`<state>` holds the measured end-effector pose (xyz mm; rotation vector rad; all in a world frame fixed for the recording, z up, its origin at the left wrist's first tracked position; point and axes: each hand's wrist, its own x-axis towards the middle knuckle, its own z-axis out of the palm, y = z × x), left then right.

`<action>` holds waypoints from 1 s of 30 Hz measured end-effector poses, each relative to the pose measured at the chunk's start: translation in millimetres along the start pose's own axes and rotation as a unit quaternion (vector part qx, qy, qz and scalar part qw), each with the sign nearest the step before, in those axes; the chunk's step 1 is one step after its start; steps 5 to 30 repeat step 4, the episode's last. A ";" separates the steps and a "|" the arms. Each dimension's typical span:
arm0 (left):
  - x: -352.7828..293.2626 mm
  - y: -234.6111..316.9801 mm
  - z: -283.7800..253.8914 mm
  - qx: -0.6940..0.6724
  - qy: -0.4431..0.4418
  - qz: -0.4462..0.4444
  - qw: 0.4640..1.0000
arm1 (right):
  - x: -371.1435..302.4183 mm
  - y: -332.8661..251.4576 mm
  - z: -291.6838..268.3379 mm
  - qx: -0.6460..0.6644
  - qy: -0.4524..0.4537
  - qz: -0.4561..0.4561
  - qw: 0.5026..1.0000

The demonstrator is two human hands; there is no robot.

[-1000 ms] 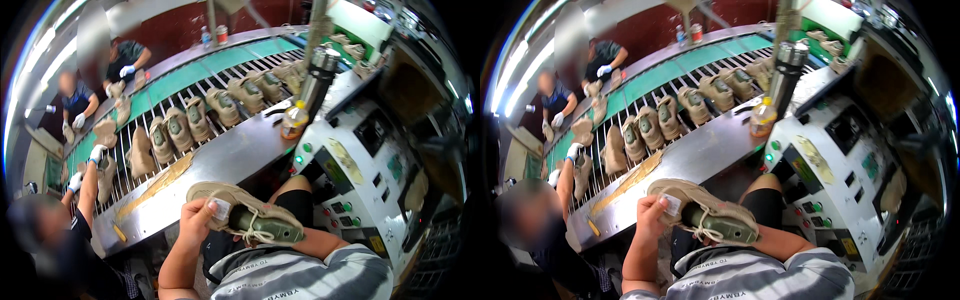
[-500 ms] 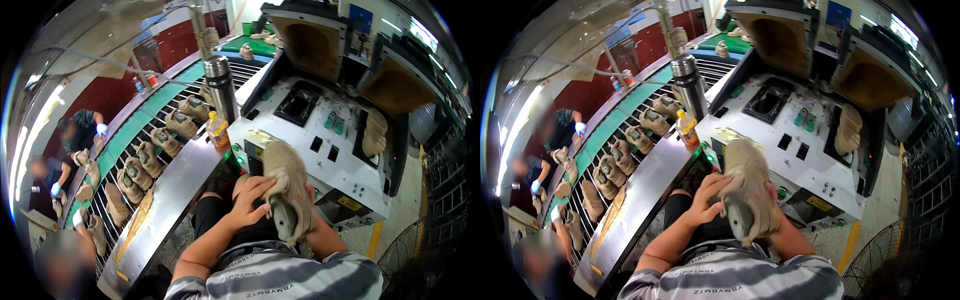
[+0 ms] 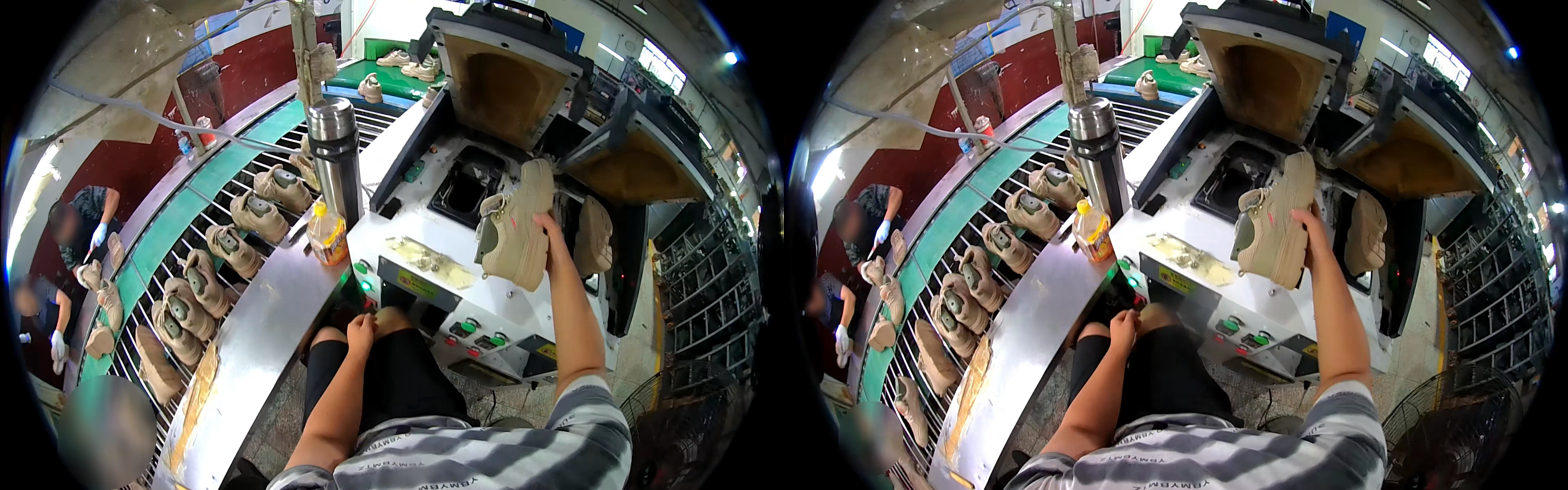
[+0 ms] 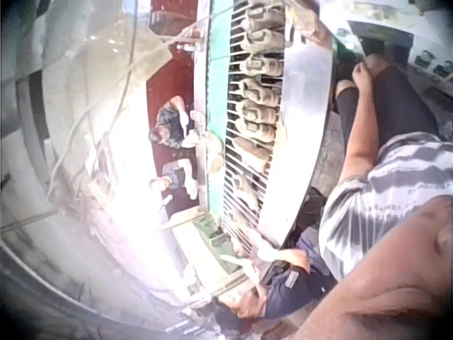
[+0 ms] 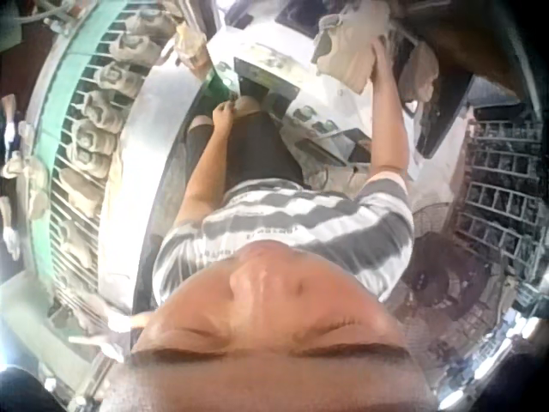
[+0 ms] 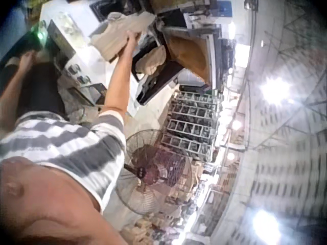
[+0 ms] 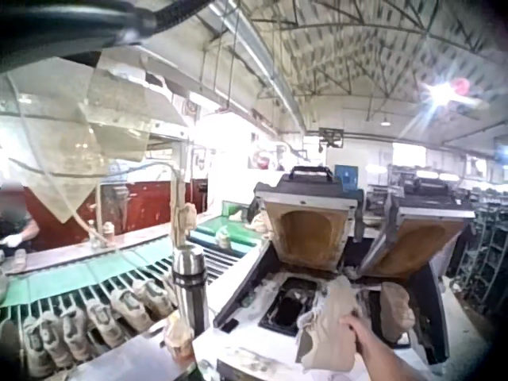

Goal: The person removes a shoe from a conveyor belt, places a sole component into a press machine, positions the shoe on top of it, and activates the machine with buttons. They then remove the shoe from the machine and place it back onto the moving conveyor.

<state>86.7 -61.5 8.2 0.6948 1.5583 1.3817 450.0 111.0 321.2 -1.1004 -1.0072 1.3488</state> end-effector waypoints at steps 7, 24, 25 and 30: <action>51.8 -23.6 3.1 0.088 -0.024 -0.052 0.995 | 86.9 -10.2 36.3 -0.145 0.021 0.000 0.989; 51.8 -23.6 3.1 0.088 -0.024 -0.052 0.995 | 86.9 -10.2 36.3 -0.145 0.021 0.000 0.989; 51.8 -23.6 3.1 0.088 -0.024 -0.052 0.995 | 86.9 -10.2 36.3 -0.145 0.021 0.000 0.989; 51.8 -23.6 3.1 0.088 -0.024 -0.052 0.995 | 86.9 -10.2 36.3 -0.145 0.021 0.000 0.989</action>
